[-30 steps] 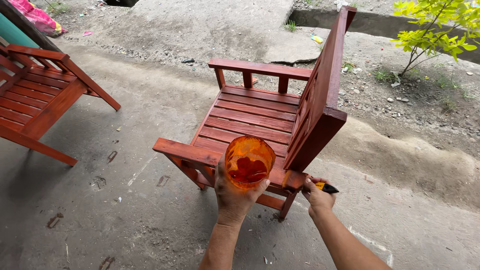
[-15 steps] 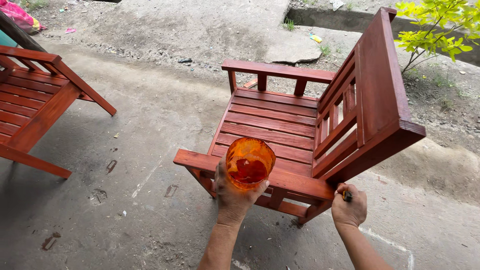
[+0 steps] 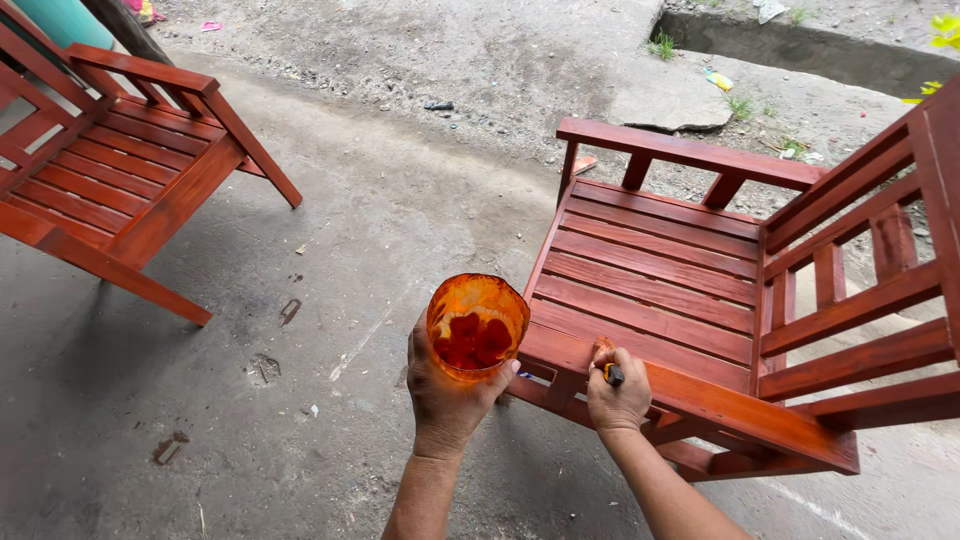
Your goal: The person applies reddish-brown paint to a wooden chair using a brush. They hold a small container of paint in one hand and repeatedly dip the brush to coat the chair's legs, armrests, and seat slats. The camera angle shifts slightly as the person moves around the chair to reach different surfaces.
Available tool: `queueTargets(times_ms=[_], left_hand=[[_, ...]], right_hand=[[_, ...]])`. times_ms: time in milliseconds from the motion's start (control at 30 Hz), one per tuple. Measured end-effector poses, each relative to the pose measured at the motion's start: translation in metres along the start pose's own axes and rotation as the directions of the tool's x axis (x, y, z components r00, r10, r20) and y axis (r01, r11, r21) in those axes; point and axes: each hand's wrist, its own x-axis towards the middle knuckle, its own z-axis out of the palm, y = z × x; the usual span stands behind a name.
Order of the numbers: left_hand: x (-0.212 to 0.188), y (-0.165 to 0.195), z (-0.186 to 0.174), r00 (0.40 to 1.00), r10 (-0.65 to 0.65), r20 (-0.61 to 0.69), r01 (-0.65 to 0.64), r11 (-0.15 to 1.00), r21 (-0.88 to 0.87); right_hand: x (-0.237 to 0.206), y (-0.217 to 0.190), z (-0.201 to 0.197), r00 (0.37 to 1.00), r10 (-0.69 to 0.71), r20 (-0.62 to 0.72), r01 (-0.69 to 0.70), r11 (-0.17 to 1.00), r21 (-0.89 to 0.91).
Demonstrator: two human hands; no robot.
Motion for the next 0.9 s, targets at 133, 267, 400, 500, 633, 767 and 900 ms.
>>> queueTargets(times_ms=[133,267,400,500,633,767,900], left_hand=[[0.010,-0.026,-0.036,0.995,-0.084,-0.049,0.085,0.996,0.032],[0.013,-0.050,-0.064,0.984,-0.152,-0.088,0.158,0.985,0.063],[0.013,-0.066,-0.079,0.977,-0.199,-0.081,0.207,0.971,0.118],[0.012,-0.069,-0.077,0.974,-0.219,-0.062,0.226,0.964,0.142],[0.019,-0.061,-0.052,0.984,-0.176,-0.028,0.178,0.980,0.084],[0.022,-0.036,-0.016,0.998,-0.062,0.009,0.062,0.997,0.041],[0.015,0.002,0.025,0.998,0.064,0.017,-0.064,0.998,-0.010]], right_hand=[[-0.007,-0.052,0.050,0.995,-0.031,0.094,0.019,0.992,0.127],[-0.005,-0.099,0.096,0.967,0.016,0.254,-0.125,0.899,0.420],[-0.004,-0.135,0.128,0.884,0.169,0.436,-0.453,0.540,0.709],[-0.006,-0.138,0.130,0.864,0.217,0.453,-0.498,0.496,0.712],[-0.008,-0.097,0.103,0.868,0.277,0.411,-0.490,0.610,0.623],[-0.011,-0.042,0.057,0.909,0.282,0.306,-0.414,0.686,0.598],[-0.007,0.012,0.002,0.920,0.267,0.287,-0.387,0.740,0.550]])
